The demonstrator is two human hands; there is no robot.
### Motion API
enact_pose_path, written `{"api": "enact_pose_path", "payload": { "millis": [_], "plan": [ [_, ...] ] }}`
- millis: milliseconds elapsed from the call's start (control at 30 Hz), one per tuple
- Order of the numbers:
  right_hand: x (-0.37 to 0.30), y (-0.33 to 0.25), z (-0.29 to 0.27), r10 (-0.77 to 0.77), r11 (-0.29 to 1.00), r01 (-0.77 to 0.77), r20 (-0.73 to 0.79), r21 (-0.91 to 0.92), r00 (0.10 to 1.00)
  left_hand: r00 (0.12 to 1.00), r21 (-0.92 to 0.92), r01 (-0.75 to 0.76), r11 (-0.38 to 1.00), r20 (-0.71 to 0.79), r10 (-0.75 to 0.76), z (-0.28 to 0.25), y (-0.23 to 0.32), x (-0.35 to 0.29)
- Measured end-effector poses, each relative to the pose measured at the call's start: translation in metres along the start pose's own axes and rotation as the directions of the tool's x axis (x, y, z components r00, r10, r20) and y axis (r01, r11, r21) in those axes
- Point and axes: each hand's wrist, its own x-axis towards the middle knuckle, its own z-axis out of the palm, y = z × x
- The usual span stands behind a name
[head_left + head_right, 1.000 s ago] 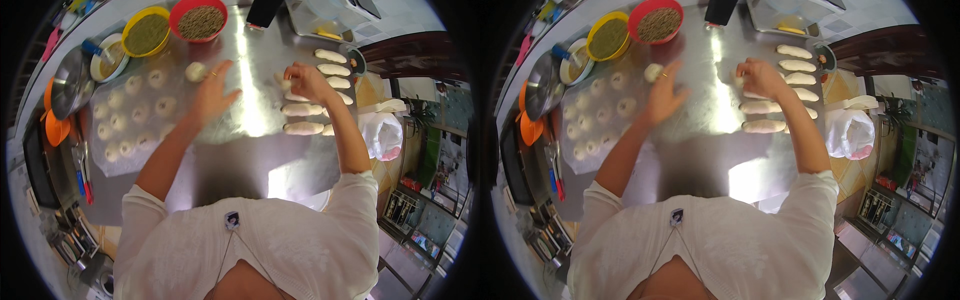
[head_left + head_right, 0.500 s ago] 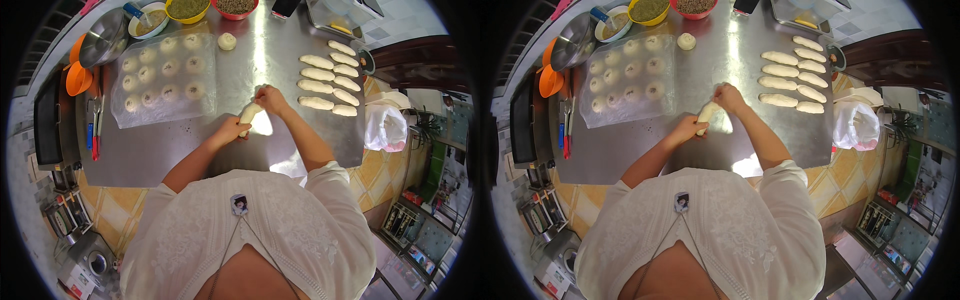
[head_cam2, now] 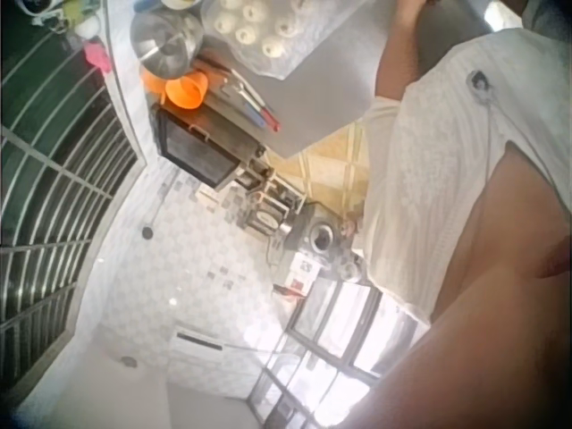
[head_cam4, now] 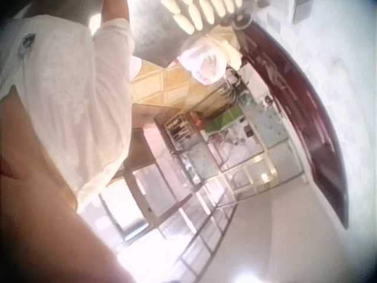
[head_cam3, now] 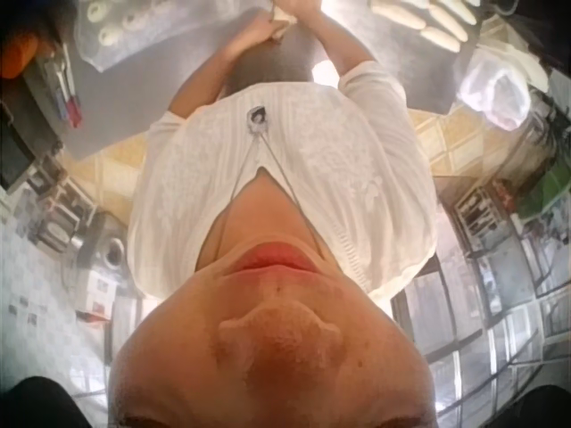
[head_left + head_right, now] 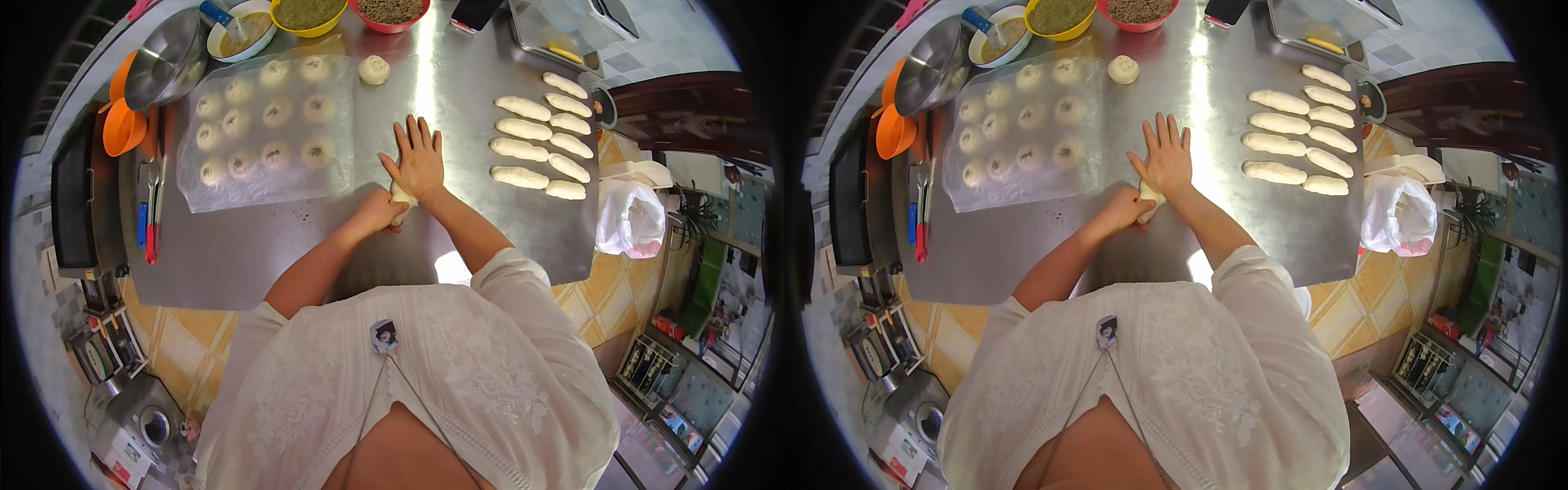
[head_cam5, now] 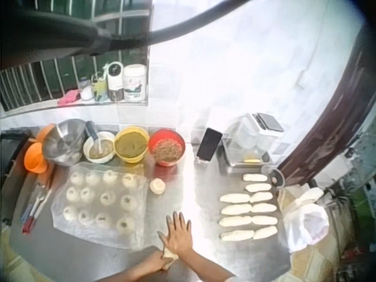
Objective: The person prepares dough buns by flattening dough pieces, spreading a green filling, and rolling them into cylindrical shapes. They then cover the finished buns with a plastic sheet.
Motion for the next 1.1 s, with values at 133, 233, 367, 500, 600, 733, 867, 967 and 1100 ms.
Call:
{"api": "enact_pose_path", "payload": {
  "millis": [133, 233, 367, 500, 600, 733, 867, 967, 1100],
  "plan": [
    [0.01, 0.01, 0.002, -0.031, 0.998, 0.028, 0.04, 0.057, 0.999, 0.999, -0.171, 0.032, 0.985, -0.003, -0.033, -0.004, -0.002, 0.0],
    [0.007, 0.009, -0.001, 0.256, 0.917, -0.277, 0.108, 0.287, 0.961, 0.998, -0.287, 0.049, 0.957, -0.026, -0.059, 0.0, -0.009, -0.014],
    [-0.015, -0.026, 0.004, -0.031, 0.992, 0.017, 0.108, 0.123, 0.994, 0.998, -0.224, 0.019, 0.974, -0.059, -0.033, 0.004, -0.022, -0.016],
    [-0.013, -0.035, -0.001, -0.046, 0.996, 0.036, 0.129, 0.081, 0.991, 0.984, -0.151, -0.11, 0.982, -0.157, 0.086, 0.004, -0.029, -0.014],
    [-0.013, -0.031, 0.006, -0.055, 0.996, 0.048, 0.096, 0.074, 0.994, 0.988, -0.107, -0.065, 0.992, -0.145, 0.05, -0.001, -0.018, -0.02],
    [-0.014, -0.023, 0.008, 0.118, 0.979, -0.115, -0.006, 0.168, 0.993, 0.987, -0.212, -0.053, 0.976, -0.158, 0.02, -0.004, -0.023, -0.019],
    [0.012, -0.006, 0.0, 0.063, 0.998, -0.062, 0.048, -0.021, 0.997, 0.965, -0.042, -0.089, 0.995, -0.252, 0.076, -0.003, -0.037, -0.008],
    [0.016, -0.008, -0.002, 0.075, 0.997, -0.075, 0.062, -0.009, 0.995, 0.949, -0.04, -0.086, 0.995, -0.308, 0.07, -0.001, -0.029, -0.016],
    [0.02, -0.009, -0.004, 0.057, 0.998, -0.057, 0.117, -0.003, 0.992, 0.924, 0.124, -0.134, 0.983, -0.344, 0.169, -0.002, -0.029, -0.019]
  ]
}}
